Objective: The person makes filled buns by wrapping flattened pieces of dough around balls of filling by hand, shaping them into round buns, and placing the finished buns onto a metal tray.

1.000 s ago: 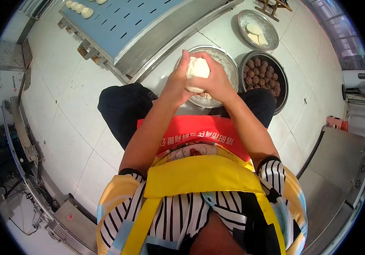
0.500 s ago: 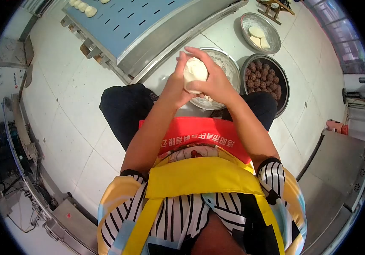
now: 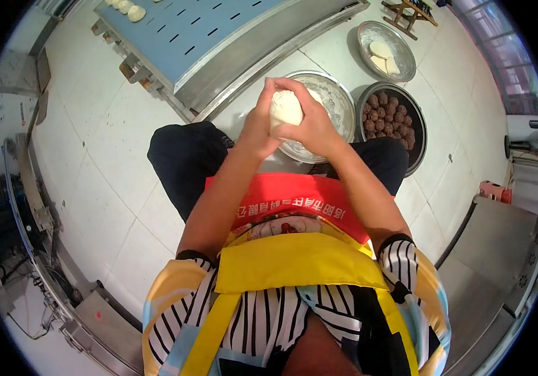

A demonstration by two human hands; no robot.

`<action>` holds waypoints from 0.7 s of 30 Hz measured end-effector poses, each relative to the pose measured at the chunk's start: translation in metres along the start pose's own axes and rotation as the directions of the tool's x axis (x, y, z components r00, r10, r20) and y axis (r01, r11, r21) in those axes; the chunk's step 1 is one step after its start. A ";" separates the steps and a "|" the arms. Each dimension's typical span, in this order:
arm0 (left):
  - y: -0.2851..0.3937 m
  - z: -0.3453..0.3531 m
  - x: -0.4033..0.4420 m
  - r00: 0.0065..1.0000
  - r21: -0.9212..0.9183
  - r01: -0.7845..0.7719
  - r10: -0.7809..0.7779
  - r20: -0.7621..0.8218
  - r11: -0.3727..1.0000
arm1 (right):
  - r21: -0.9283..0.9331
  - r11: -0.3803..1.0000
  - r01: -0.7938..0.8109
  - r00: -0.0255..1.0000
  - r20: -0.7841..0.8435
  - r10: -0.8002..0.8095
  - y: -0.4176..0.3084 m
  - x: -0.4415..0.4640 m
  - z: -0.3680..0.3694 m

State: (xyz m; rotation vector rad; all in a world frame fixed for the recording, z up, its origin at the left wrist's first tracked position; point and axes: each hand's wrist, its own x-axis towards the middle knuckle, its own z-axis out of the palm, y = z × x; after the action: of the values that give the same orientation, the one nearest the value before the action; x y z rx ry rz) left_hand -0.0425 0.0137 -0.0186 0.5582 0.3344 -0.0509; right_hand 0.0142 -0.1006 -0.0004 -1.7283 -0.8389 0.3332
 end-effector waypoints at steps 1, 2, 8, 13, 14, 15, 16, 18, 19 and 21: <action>-0.001 -0.004 -0.001 1.000 0.013 0.017 -0.017 -0.013 1.000 | 0.094 0.995 0.019 0.999 0.045 -0.023 -0.003 -0.001 0.000; -0.004 -0.009 0.000 0.999 0.026 0.029 -0.028 -0.024 0.999 | 0.026 1.000 -0.012 0.999 0.031 0.011 0.000 -0.001 0.002; 0.002 -0.023 -0.001 0.999 0.011 -0.033 0.033 -0.032 0.999 | 0.053 0.997 -0.049 0.997 0.056 0.046 -0.007 0.012 0.012; 0.008 -0.023 -0.003 0.987 0.041 -0.050 0.056 -0.152 0.998 | -0.098 0.993 -0.060 0.998 0.005 0.061 0.001 0.020 0.028; 0.011 -0.025 -0.009 0.988 0.109 -0.061 0.075 -0.132 0.992 | 0.003 0.999 -0.046 0.997 0.069 0.045 0.002 0.021 0.029; 0.017 -0.028 -0.016 0.989 0.175 -0.074 0.095 -0.112 0.982 | 0.106 0.994 -0.037 0.991 0.132 0.022 0.002 0.024 0.028; 0.018 -0.032 -0.017 0.990 0.167 -0.078 0.095 -0.101 0.983 | 0.208 0.978 -0.032 0.982 0.190 -0.008 0.002 0.026 0.029; 0.019 -0.039 -0.012 0.993 0.075 -0.078 0.085 -0.085 0.994 | 0.058 0.995 -0.084 0.984 0.160 0.074 0.001 0.031 0.038; 0.019 -0.043 -0.010 0.994 -0.011 -0.074 0.073 -0.081 0.997 | -0.017 0.994 -0.109 0.984 0.142 0.111 0.000 0.033 0.043; 0.026 -0.046 -0.018 0.994 0.032 -0.023 0.027 -0.109 0.999 | -0.009 0.998 -0.057 0.990 0.125 0.058 -0.004 0.034 0.050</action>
State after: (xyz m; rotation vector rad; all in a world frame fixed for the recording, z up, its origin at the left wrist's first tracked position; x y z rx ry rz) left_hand -0.0700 0.0596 -0.0360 0.5971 0.4340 -0.0013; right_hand 0.0067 -0.0406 -0.0065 -1.7526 -0.8820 0.4831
